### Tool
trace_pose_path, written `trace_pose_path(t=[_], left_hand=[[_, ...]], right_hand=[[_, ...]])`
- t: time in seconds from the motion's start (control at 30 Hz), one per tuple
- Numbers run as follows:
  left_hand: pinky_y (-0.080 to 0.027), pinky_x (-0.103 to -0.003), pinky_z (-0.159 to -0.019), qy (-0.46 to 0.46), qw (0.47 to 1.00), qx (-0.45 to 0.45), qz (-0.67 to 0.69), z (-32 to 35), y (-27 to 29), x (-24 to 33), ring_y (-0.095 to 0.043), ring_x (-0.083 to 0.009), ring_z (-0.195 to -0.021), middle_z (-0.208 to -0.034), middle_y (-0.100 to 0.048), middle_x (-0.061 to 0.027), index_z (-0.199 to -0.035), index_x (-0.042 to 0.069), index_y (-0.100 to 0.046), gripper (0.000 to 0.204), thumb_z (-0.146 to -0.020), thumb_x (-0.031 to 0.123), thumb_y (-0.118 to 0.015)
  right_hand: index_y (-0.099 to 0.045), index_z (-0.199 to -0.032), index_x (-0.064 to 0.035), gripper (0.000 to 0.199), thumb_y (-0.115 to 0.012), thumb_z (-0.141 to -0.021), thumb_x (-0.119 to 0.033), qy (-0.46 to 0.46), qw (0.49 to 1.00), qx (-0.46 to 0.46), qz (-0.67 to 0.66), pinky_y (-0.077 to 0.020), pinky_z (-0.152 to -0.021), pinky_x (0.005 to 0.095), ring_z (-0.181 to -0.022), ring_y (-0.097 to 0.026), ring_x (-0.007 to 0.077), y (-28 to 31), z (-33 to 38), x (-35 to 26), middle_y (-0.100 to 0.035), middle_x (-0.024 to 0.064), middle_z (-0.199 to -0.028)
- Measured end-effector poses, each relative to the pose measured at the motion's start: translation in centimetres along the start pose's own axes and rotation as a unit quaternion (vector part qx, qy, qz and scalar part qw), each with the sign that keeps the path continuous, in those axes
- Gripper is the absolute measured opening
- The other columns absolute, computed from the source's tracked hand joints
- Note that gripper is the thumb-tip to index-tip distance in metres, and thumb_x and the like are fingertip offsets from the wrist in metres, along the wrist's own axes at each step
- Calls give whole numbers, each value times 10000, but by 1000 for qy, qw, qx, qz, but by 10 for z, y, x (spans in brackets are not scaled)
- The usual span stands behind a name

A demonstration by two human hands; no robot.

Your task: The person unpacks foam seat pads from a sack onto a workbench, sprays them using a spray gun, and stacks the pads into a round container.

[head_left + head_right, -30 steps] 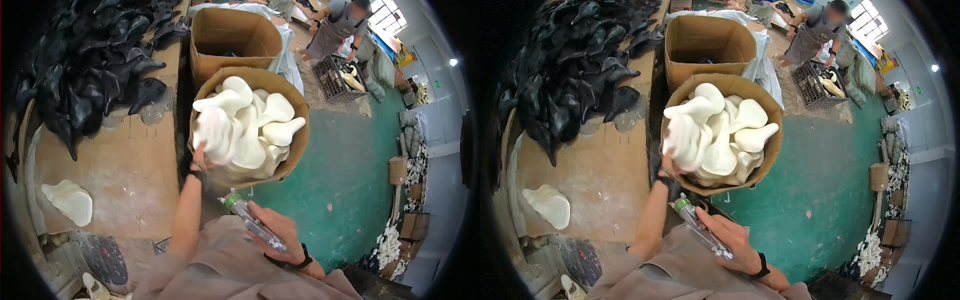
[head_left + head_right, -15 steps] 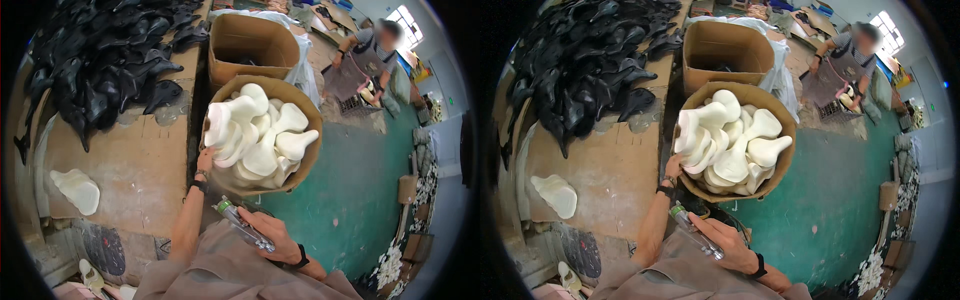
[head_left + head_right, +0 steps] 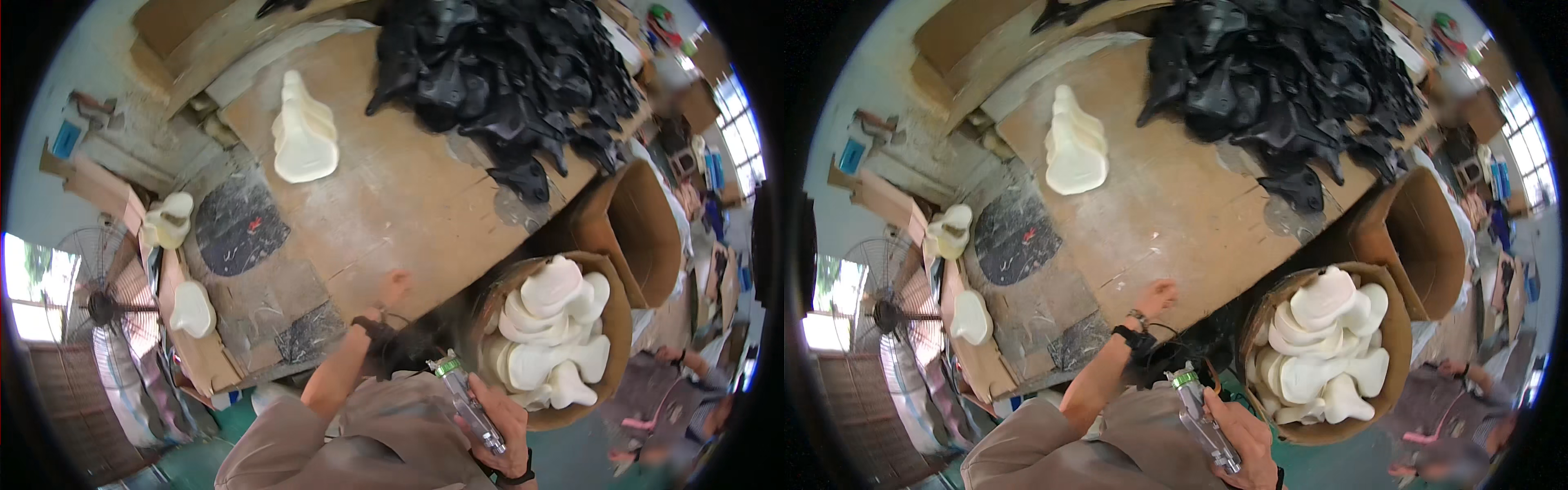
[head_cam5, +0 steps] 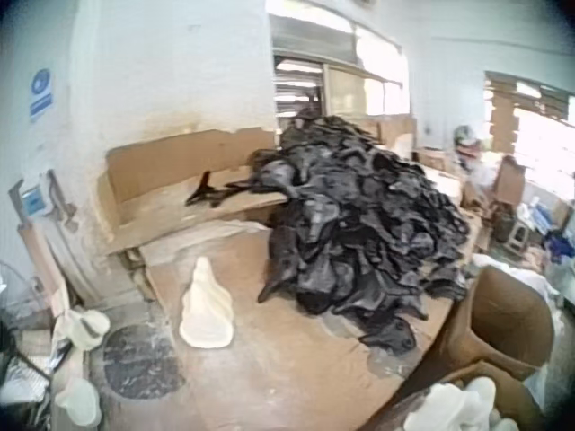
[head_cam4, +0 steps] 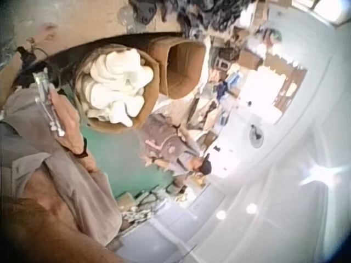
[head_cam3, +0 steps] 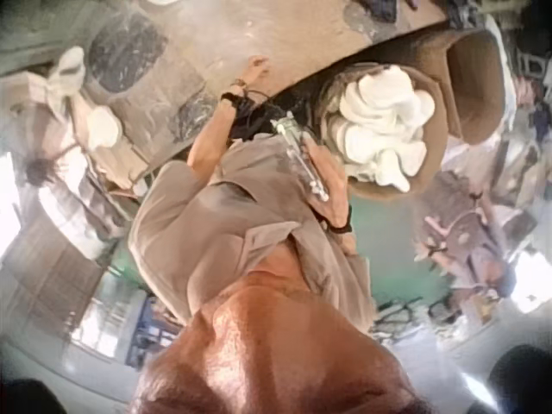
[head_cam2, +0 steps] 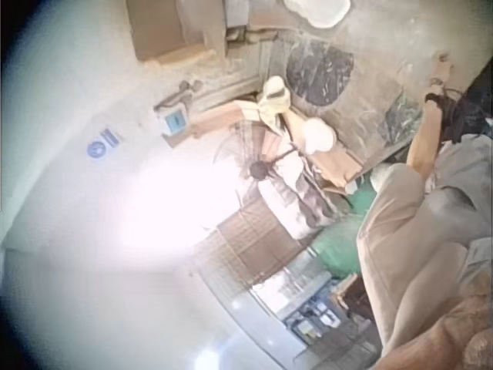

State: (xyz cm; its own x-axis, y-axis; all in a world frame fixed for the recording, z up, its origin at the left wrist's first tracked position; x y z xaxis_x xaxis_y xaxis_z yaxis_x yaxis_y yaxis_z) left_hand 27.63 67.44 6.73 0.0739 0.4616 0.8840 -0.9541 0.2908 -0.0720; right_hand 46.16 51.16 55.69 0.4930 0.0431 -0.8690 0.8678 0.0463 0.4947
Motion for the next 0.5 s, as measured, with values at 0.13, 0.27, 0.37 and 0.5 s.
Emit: trace_pose_path(t=[0.13,0.27,0.37,0.5], left_hand=[[-571,-298,-733,-3,982,160,97,37,112,26,-693,-149,-910,-1018,-719,-64,-1251,42,-653,314,-986,212,-666],[-564,-289,-710,-49,949,289,111,45,205,66,-696,-151,-860,-1002,-727,-55,-1201,38,-680,271,-979,192,-669],[-545,-286,-652,-121,917,380,7,18,278,119,-672,-139,-774,-943,-724,-30,-1146,42,-692,217,-960,150,-664],[-478,-456,-1000,-205,817,484,-237,-45,336,217,-590,-395,-1126,-1178,-661,-195,-1342,106,-588,512,-848,152,-719]], right_hand=[[-600,-1345,30,635,-786,-738,11,-2,998,-67,13,-536,-739,348,-798,-681,332,-33,-38,-3,-703,182,-947],[-598,-1352,21,630,-793,-754,-17,23,997,-77,21,-540,-748,351,-810,-687,319,-53,-74,-12,-699,191,-954],[-594,-1339,51,599,-795,-786,-60,63,997,-25,41,-550,-746,347,-820,-703,279,-57,-96,-31,-708,192,-957],[-593,-1313,92,555,-788,-836,-113,122,975,85,167,-557,-711,322,-730,-690,216,-58,-111,-56,-717,164,-911]])
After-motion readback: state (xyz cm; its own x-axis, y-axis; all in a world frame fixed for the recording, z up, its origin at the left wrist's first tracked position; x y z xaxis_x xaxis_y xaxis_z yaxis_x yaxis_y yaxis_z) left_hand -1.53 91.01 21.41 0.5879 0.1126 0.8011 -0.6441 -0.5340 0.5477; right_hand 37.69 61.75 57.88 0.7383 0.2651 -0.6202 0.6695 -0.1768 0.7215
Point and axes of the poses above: each hand's wrist, its own z-axis away from the middle knuckle, its own y-axis out of the back of the hand, x = y × z, the point moved 10 cm from there along -z, towards the middle knuckle
